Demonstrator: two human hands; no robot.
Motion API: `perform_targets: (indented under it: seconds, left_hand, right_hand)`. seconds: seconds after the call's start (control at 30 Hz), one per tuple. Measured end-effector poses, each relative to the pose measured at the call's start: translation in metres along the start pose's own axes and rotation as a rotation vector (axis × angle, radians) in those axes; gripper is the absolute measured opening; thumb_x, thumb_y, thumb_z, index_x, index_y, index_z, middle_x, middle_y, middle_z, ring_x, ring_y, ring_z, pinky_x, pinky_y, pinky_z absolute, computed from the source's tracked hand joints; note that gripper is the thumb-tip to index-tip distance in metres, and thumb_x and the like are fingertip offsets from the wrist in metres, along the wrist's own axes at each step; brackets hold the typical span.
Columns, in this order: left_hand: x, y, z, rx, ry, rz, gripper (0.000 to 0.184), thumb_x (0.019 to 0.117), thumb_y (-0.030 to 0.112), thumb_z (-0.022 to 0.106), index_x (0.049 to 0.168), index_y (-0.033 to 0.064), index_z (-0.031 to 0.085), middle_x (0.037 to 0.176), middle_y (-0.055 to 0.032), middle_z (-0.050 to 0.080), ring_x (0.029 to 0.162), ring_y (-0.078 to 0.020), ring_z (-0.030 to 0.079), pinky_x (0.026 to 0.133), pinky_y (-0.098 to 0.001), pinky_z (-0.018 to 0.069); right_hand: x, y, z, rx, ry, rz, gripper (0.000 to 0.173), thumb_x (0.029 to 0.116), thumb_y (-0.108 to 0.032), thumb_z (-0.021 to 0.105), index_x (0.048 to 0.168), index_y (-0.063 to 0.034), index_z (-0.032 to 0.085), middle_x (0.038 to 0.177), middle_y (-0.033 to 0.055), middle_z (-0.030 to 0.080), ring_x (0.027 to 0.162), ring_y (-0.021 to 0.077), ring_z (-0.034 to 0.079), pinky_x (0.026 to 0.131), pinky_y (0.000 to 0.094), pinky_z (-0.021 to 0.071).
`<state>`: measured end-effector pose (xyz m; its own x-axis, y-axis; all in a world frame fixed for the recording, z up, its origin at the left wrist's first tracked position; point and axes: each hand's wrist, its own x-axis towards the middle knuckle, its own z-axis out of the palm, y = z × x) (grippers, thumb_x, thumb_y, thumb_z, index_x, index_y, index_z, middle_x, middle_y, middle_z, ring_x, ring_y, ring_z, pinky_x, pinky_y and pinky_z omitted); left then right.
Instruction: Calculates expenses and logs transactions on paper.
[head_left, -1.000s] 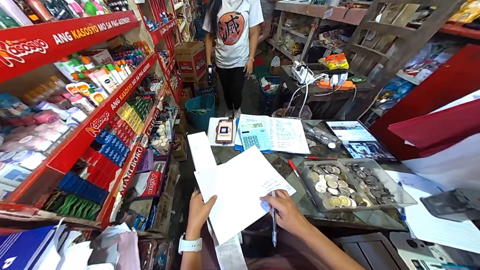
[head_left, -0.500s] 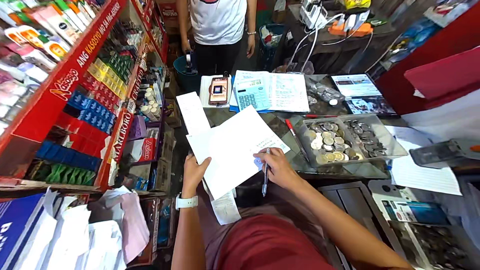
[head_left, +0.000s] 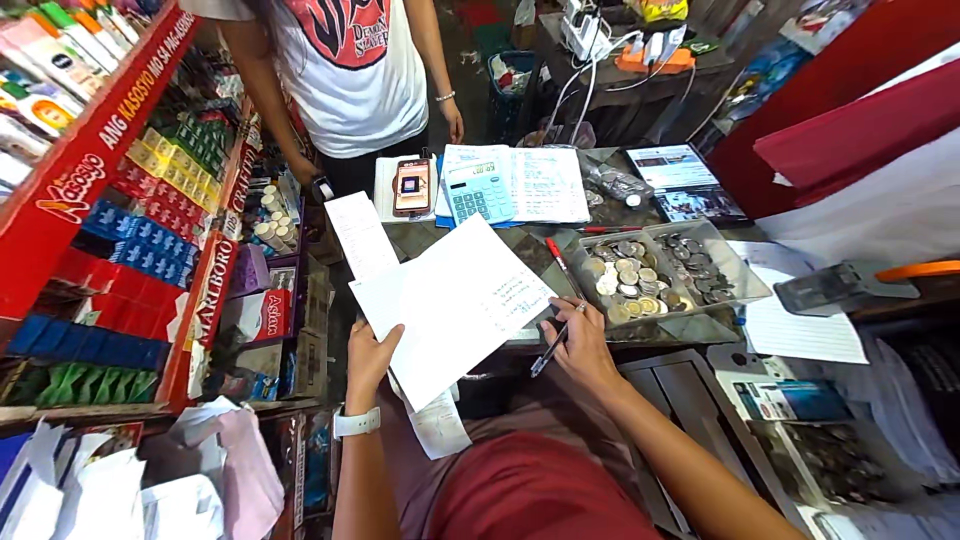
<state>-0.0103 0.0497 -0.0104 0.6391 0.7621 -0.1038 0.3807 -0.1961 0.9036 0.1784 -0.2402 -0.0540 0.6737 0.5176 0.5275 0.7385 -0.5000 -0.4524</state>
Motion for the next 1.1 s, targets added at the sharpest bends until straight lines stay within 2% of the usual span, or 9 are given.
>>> perform_targets:
  seconds: [0.17,0.37,0.47,0.53,0.6,0.7,0.87,1.0,1.1]
  left_hand:
    - [-0.001,0.002,-0.001,0.013,0.002,0.001,0.027,0.0877,0.017,0.077,0.104,-0.0039,0.074,0.125,-0.0241,0.063,0.121,-0.0283,0.059,0.103,-0.0419,0.0491]
    - [-0.001,0.002,0.0,-0.01,0.008,0.016,0.024,0.0871,0.015,0.077,0.103,-0.0028,0.075,0.122,-0.0226,0.065,0.119,-0.026,0.06,0.101,-0.0393,0.0499]
    - [-0.001,0.001,0.001,-0.021,0.004,0.013,0.024,0.0873,0.015,0.077,0.103,-0.0026,0.075,0.123,-0.0225,0.065,0.118,-0.0249,0.06,0.101,-0.0376,0.0506]
    - [-0.002,0.001,0.001,-0.025,0.008,0.019,0.024,0.0868,0.016,0.077,0.102,-0.0023,0.075,0.122,-0.0221,0.065,0.117,-0.0244,0.061,0.1,-0.0374,0.0506]
    - [-0.001,-0.001,0.002,-0.032,0.011,0.025,0.023,0.0867,0.015,0.077,0.102,-0.0022,0.075,0.121,-0.022,0.065,0.117,-0.0239,0.061,0.1,-0.0365,0.0507]
    - [-0.001,0.0,0.002,-0.035,0.008,0.022,0.024,0.0868,0.016,0.077,0.102,-0.0022,0.075,0.121,-0.0216,0.065,0.118,-0.0236,0.06,0.1,-0.0362,0.0507]
    - [-0.001,0.001,0.004,-0.02,0.01,0.019,0.023,0.0872,0.016,0.077,0.102,-0.0017,0.075,0.122,-0.0212,0.065,0.119,-0.0238,0.059,0.101,-0.0364,0.0492]
    - [0.0,0.001,0.003,-0.024,0.014,0.029,0.022,0.0873,0.017,0.076,0.101,-0.0012,0.075,0.118,-0.0194,0.067,0.117,-0.0222,0.061,0.1,-0.0356,0.05]
    - [0.0,0.001,0.003,-0.015,0.014,0.051,0.023,0.0872,0.017,0.076,0.1,-0.0021,0.075,0.115,-0.0191,0.068,0.114,-0.0223,0.062,0.099,-0.0363,0.0505]
  right_hand:
    - [0.006,-0.007,-0.002,-0.001,-0.025,-0.001,0.034,0.0994,-0.029,0.059,0.103,0.0039,0.065,0.116,0.0232,0.071,0.11,0.045,0.065,0.101,0.0612,0.0435]
    - [0.0,-0.034,0.01,0.193,-0.137,-0.33,0.025,0.1042,-0.031,0.053,0.106,-0.0077,0.063,0.113,0.0129,0.073,0.113,0.0317,0.066,0.106,0.0517,0.0435]
    - [0.003,-0.028,0.014,0.196,-0.07,-0.22,0.027,0.1017,-0.029,0.057,0.106,-0.0036,0.065,0.107,0.0158,0.072,0.106,0.0346,0.066,0.099,0.0518,0.0477]
    - [0.012,-0.021,0.01,0.167,0.015,-0.087,0.026,0.1004,-0.025,0.06,0.102,0.0016,0.062,0.114,0.0235,0.07,0.107,0.0402,0.066,0.095,0.0527,0.0506]
    - [0.015,-0.018,0.005,0.159,0.017,-0.09,0.027,0.1011,-0.025,0.058,0.101,0.0026,0.06,0.122,0.0263,0.069,0.11,0.0411,0.067,0.095,0.0513,0.0514]
    - [0.01,-0.025,0.005,0.235,-0.11,-0.285,0.025,0.1051,-0.03,0.055,0.108,-0.0047,0.058,0.129,0.0202,0.068,0.122,0.0327,0.064,0.104,0.0443,0.0501]
    - [0.034,-0.032,0.027,0.274,-0.38,-0.357,0.041,0.1051,-0.038,0.053,0.11,0.0017,0.062,0.142,0.0229,0.061,0.136,0.04,0.055,0.117,0.0522,0.0391]
    - [0.039,-0.029,0.029,0.274,-0.397,-0.377,0.044,0.1037,-0.041,0.055,0.118,-0.0003,0.066,0.126,0.0189,0.07,0.13,0.0386,0.059,0.118,0.053,0.038]
    - [0.025,-0.023,0.015,0.276,-0.273,-0.458,0.037,0.1051,-0.037,0.051,0.11,-0.0044,0.068,0.104,0.0133,0.074,0.113,0.0299,0.067,0.115,0.048,0.0402]
